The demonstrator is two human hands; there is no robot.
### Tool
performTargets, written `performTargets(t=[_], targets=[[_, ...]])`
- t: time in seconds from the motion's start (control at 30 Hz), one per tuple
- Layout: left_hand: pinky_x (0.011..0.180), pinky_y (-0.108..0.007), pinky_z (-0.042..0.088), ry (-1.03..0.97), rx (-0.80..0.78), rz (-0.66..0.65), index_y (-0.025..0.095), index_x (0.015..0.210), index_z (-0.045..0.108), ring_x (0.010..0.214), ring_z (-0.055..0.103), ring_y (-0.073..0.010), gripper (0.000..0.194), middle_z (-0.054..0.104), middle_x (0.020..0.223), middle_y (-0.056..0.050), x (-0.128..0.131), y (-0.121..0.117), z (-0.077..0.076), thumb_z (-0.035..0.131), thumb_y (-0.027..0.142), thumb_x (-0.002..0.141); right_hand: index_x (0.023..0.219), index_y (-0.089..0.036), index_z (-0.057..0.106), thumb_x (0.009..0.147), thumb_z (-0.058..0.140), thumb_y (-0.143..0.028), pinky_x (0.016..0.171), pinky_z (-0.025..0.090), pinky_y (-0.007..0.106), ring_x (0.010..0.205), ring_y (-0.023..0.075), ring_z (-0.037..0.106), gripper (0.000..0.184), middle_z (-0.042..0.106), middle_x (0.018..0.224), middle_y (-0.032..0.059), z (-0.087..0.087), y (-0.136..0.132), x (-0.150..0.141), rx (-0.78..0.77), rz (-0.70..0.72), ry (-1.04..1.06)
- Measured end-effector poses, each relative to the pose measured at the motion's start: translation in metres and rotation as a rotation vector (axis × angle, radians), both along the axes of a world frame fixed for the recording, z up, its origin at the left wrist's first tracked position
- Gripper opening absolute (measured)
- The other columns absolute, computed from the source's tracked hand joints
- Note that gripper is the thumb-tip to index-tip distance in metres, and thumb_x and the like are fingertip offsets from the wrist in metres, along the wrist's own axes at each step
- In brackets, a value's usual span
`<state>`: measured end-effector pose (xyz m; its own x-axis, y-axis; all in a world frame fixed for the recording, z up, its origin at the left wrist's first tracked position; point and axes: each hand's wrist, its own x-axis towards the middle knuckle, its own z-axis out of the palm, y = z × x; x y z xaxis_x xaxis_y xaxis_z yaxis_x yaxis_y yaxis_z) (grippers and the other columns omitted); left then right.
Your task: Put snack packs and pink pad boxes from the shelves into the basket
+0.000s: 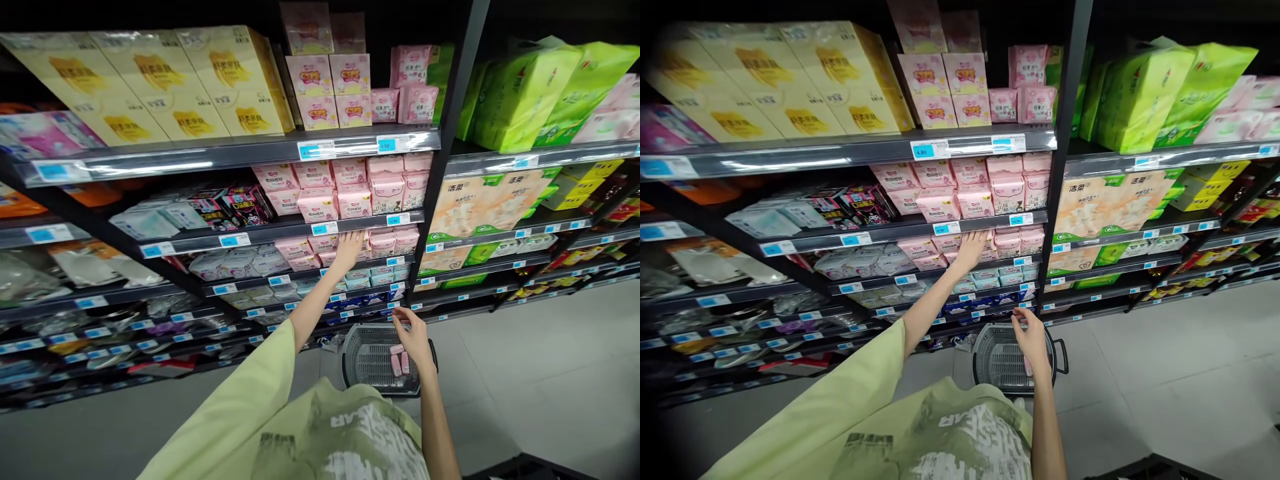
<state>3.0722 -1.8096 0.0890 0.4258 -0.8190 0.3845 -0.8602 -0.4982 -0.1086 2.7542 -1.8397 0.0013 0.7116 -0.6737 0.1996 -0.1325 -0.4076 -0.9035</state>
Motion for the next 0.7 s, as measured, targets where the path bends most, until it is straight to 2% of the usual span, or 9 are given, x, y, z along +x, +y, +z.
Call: performTargets(t=[0.2,0.3,0.37,0.47,0.57,0.63,0.7], targets=[[0.123,-0.05,0.036,-0.002,0.041,-0.099,0.007,0.161,0.041,0.148,0.048,-0.0334,0.069,0.055,0.154,-0.026,0.021,0.002,-0.004,0.039,0.002,0.093,0.114,-0.023,0.074,0.097,0.061,-0.05,0.089,0.062,0.041,0.102,0.0282,0.076,0.034,0.08,0.11,0.0103,-0.006,-0.008,0.003,0.065,-0.036,-0.03],[0.127,-0.051,0.032,-0.003,-0.022,-0.108,0.003,0.161,0.04,0.153,0.042,-0.0342,0.065,0.049,0.16,-0.025,0.019,0.005,-0.01,0.035,0.005,0.096,0.111,-0.022,0.074,0.094,0.065,-0.05,0.089,0.062,0.04,0.101,0.0275,0.077,0.034,0.081,0.109,0.0108,-0.011,-0.015,0.002,0.109,-0.069,-0.065],[0.13,-0.053,0.028,0.019,-0.078,-0.108,0.002,0.162,0.036,0.156,0.038,-0.0342,0.065,0.046,0.164,-0.024,0.016,0.009,-0.016,0.034,0.006,0.098,0.11,-0.02,0.073,0.091,0.067,-0.051,0.089,0.062,0.04,0.102,0.0272,0.077,0.036,0.082,0.11,0.0119,-0.022,-0.024,-0.002,0.15,-0.13,-0.095],[0.133,-0.056,0.022,0.067,-0.162,-0.145,0.004,0.165,0.031,0.161,0.029,-0.0327,0.066,0.038,0.17,-0.021,0.011,0.02,-0.026,0.034,0.008,0.099,0.112,-0.018,0.072,0.086,0.069,-0.056,0.088,0.063,0.04,0.105,0.0277,0.077,0.046,0.081,0.113,0.0156,-0.056,-0.044,-0.017,0.234,-0.308,-0.125],[0.134,-0.056,0.022,0.135,-0.231,-0.193,0.01,0.164,0.034,0.164,0.022,-0.0295,0.063,0.035,0.173,-0.018,-0.004,0.036,-0.047,0.036,0.011,0.101,0.114,-0.016,0.07,0.082,0.066,-0.062,0.083,0.063,0.039,0.1,0.0271,0.077,0.057,0.08,0.114,0.0182,-0.102,-0.061,-0.04,0.333,-0.547,-0.095],[0.132,-0.056,0.027,0.217,-0.221,-0.227,0.014,0.16,0.042,0.163,0.026,-0.0282,0.058,0.042,0.168,-0.017,-0.023,0.05,-0.072,0.038,0.013,0.102,0.117,-0.014,0.068,0.082,0.06,-0.065,0.076,0.062,0.037,0.092,0.0257,0.077,0.063,0.08,0.11,0.018,-0.132,-0.064,-0.054,0.371,-0.651,-0.035],[0.129,-0.054,0.034,0.349,-0.112,-0.295,0.016,0.152,0.052,0.156,0.038,-0.0275,0.052,0.053,0.159,-0.017,-0.048,0.066,-0.105,0.04,0.015,0.102,0.119,-0.012,0.067,0.083,0.056,-0.065,0.072,0.06,0.037,0.084,0.0253,0.076,0.065,0.08,0.102,0.0166,-0.157,-0.06,-0.065,0.376,-0.676,0.025]])
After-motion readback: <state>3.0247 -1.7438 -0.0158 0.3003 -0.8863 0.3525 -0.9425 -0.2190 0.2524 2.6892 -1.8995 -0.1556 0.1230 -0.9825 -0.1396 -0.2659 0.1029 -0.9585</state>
